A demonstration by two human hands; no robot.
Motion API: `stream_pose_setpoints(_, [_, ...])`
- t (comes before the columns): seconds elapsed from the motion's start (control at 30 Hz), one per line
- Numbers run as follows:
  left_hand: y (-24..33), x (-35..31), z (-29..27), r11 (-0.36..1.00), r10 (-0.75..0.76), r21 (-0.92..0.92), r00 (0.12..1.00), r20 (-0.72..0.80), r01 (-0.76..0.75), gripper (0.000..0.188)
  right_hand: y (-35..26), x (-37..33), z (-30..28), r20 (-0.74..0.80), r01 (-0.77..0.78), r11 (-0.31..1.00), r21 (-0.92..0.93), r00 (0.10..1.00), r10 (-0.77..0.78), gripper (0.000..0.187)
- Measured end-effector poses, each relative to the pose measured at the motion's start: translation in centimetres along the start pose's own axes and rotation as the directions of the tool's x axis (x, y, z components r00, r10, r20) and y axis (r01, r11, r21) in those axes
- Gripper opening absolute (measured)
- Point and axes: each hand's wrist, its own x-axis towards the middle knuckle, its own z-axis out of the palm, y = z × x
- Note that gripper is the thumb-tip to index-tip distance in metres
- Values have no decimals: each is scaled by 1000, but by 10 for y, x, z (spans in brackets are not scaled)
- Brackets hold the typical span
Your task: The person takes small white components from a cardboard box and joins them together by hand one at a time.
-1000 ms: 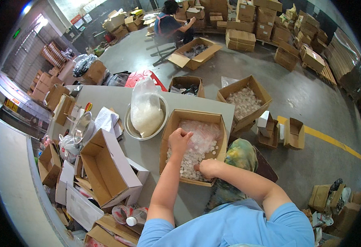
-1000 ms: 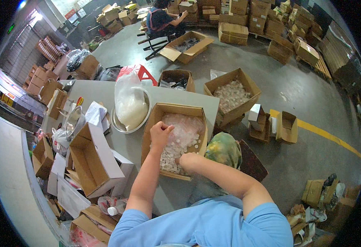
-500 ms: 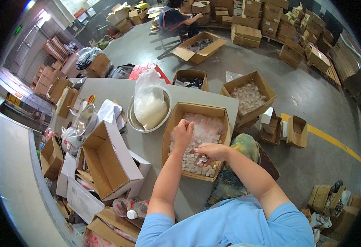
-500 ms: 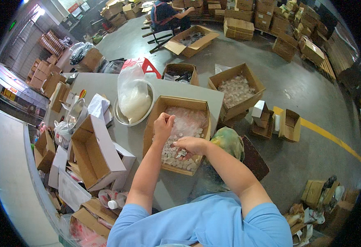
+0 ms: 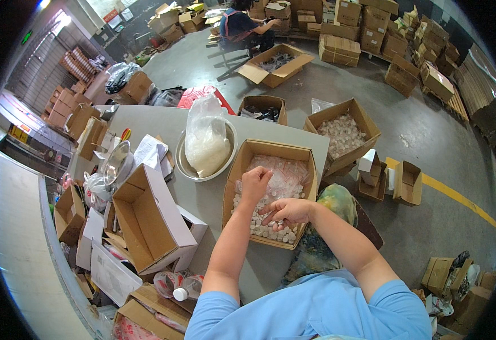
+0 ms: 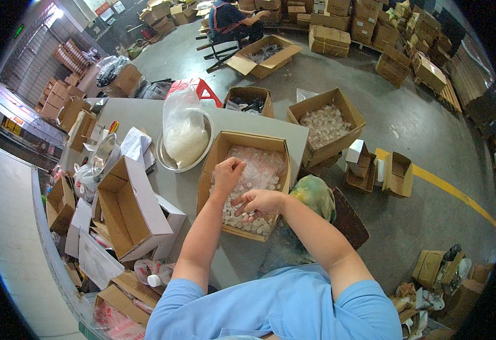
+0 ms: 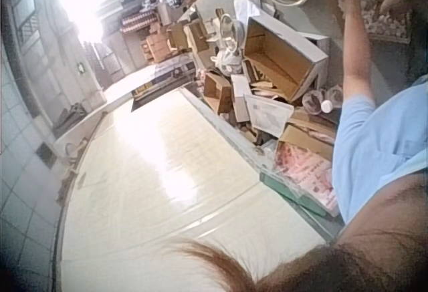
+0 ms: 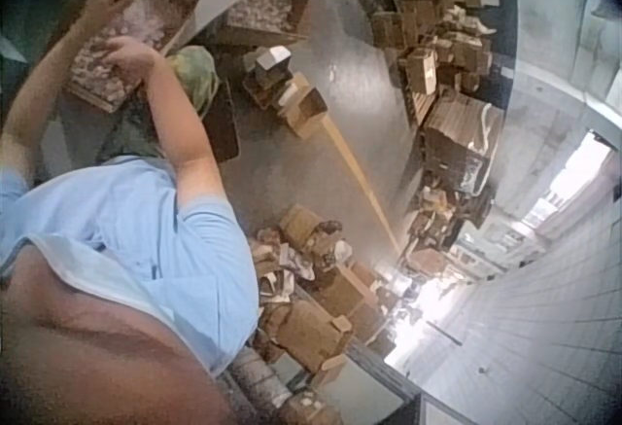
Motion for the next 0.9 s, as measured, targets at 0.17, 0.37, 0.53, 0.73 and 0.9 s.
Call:
stream_pose_setpoints(0.17, [6, -1, -4, 998, -50, 42, 998, -30, 51, 20, -7, -5, 7, -21, -18, 995, -94, 1000, 16, 32])
stream_pose_setpoints(0.37, [-9, 3, 5, 978, 195, -37, 966, -170, -204, 16, -9, -6, 14, -69, 49, 998, 46, 997, -46, 29])
stream_pose_setpoints(0.53, [2, 0, -1, 1000, -13, -23, 998, 58, 14, 15, -8, -7, 12, -141, 139, 987, 76, 982, -127, 30])
stream_pose_setpoints(0.73, [-1, 0, -4, 992, -121, -12, 986, 113, 123, 15, -21, -15, 3, -381, 495, 839, 225, 837, -392, 32])
stream_pose_setpoints(0.9, [-16, -1, 6, 940, -24, -319, 960, 279, 116, 10, -26, -19, -12, -629, 734, 632, 250, 619, -471, 30])
